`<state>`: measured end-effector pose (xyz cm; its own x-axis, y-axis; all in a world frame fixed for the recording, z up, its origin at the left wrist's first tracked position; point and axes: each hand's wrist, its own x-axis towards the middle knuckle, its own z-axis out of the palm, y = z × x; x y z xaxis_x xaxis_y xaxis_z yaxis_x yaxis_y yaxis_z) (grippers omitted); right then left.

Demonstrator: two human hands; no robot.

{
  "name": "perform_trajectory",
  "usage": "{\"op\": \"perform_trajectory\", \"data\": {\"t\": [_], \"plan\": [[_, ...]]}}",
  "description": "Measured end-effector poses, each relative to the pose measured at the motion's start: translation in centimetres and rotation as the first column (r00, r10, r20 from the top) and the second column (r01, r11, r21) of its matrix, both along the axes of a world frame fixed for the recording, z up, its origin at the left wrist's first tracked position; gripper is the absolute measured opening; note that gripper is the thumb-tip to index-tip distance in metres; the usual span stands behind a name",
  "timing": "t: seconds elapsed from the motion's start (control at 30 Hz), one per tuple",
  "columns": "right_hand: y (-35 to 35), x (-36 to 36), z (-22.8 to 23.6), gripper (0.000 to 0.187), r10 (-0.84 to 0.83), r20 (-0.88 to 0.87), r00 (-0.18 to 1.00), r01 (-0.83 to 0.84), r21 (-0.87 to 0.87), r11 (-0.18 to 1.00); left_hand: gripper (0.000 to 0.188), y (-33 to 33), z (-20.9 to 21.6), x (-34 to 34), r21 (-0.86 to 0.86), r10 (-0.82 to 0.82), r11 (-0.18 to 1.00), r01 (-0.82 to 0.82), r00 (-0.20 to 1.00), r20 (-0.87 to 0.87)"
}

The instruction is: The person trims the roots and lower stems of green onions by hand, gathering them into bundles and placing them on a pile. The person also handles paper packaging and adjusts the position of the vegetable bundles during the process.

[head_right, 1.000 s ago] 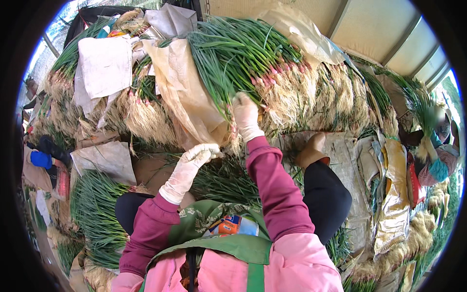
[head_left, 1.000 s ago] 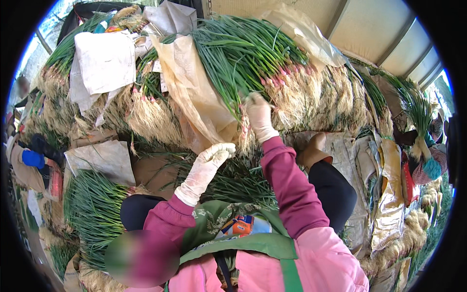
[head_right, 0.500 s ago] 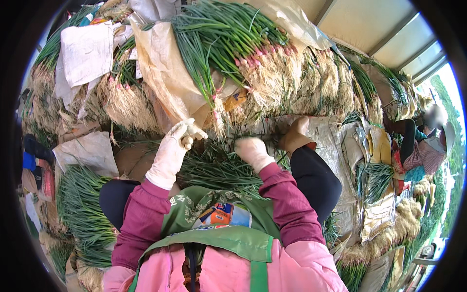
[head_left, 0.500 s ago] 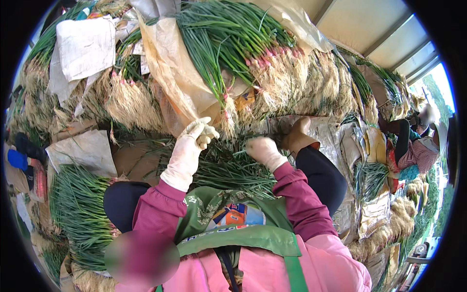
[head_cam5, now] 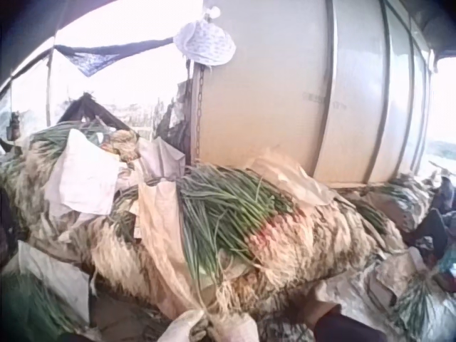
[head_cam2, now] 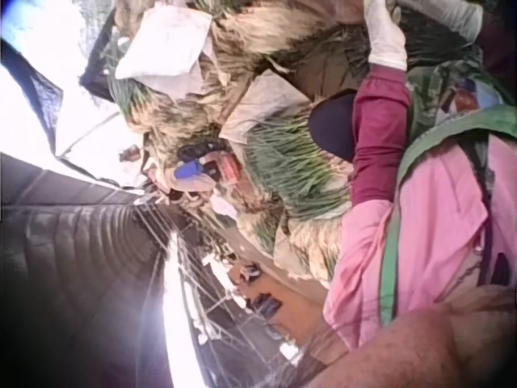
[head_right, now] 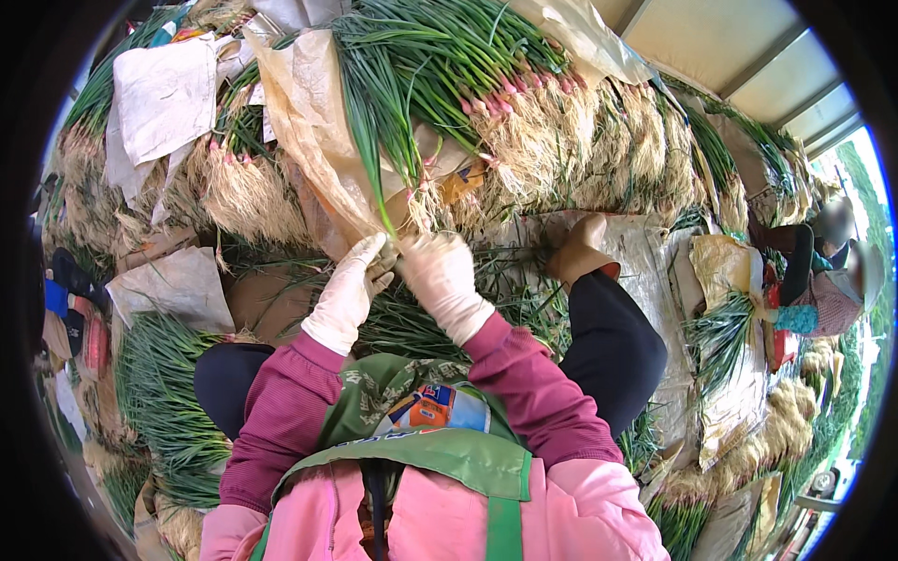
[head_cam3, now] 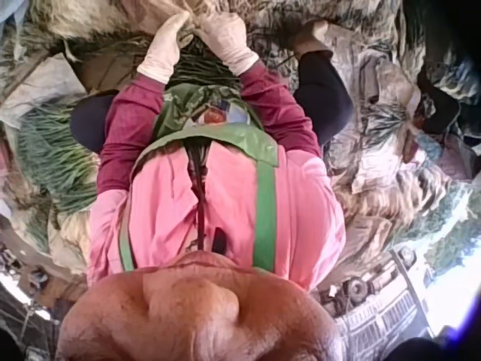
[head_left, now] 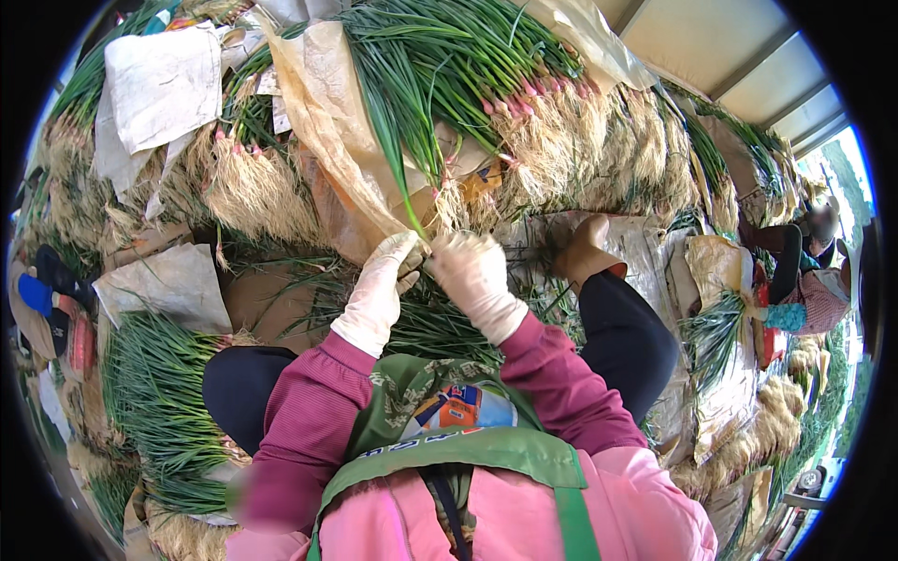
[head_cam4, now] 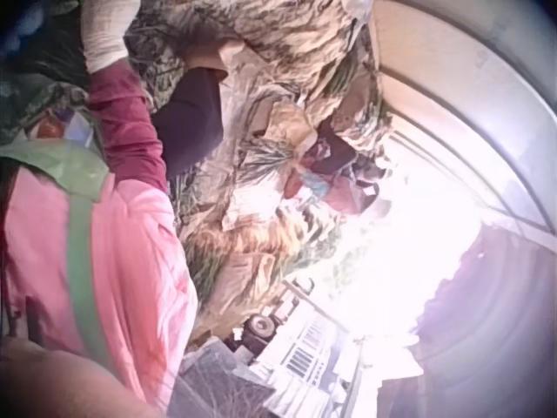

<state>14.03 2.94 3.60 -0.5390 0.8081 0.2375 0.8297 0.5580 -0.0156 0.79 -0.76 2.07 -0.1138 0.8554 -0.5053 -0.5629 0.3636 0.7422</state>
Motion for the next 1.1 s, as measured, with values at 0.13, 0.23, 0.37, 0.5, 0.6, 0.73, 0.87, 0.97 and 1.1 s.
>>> {"op": "perform_trajectory", "data": {"t": [0.13,0.23,0.37,0.5,0.6,0.73,0.87,0.97,1.1], "plan": [[0.3,0.8,1.0,0.026,-0.300,-0.796,0.525,-0.491,-0.572,0.657,0.022,-0.2,-1.7,-0.8,0.075,-0.064,0.996,0.053,0.987,0.145],[4.0,-0.3,-1.0,0.030,-0.487,-0.776,0.400,-0.479,-0.630,0.611,0.022,0.0,-0.4,-0.3,0.035,-0.046,0.999,0.038,0.961,0.274],[5.0,-3.3,-3.5,0.024,-0.759,-0.628,0.172,-0.755,-0.579,0.308,0.023,0.8,-0.5,-1.1,0.073,-0.105,0.994,0.084,0.926,0.363],[3.5,-3.4,-3.2,0.014,-0.892,-0.451,-0.017,-0.815,-0.511,0.274,0.022,0.1,-1.5,-1.1,0.089,-0.175,0.984,0.156,0.942,0.287],[3.5,-2.5,-3.6,0.011,-0.941,-0.275,-0.196,-0.857,-0.419,0.301,0.023,0.0,-1.4,-0.3,0.050,-0.213,0.977,0.207,0.948,0.235],[6.5,-0.7,-2.6,0.013,-0.856,-0.368,-0.364,-0.745,-0.436,0.504,0.022,-0.3,-1.6,0.5,0.058,-0.210,0.978,0.202,0.946,0.245],[10.7,1.8,-2.1,0.026,-0.241,-0.905,0.350,-0.168,-0.314,0.934,0.020,0.6,-0.7,-0.6,0.034,-0.106,0.994,0.100,0.957,0.269],[10.0,1.2,-1.7,0.024,-0.156,-0.322,0.934,0.084,-0.228,0.970,0.021,0.8,-0.3,-0.5,-0.037,-0.090,0.994,0.106,0.946,0.311],[5.6,4.5,-3.4,0.018,0.134,-0.240,0.961,-0.198,-0.264,0.944,0.027,0.7,1.1,-1.1,0.109,-0.151,0.986,0.125,0.950,0.272]]}}
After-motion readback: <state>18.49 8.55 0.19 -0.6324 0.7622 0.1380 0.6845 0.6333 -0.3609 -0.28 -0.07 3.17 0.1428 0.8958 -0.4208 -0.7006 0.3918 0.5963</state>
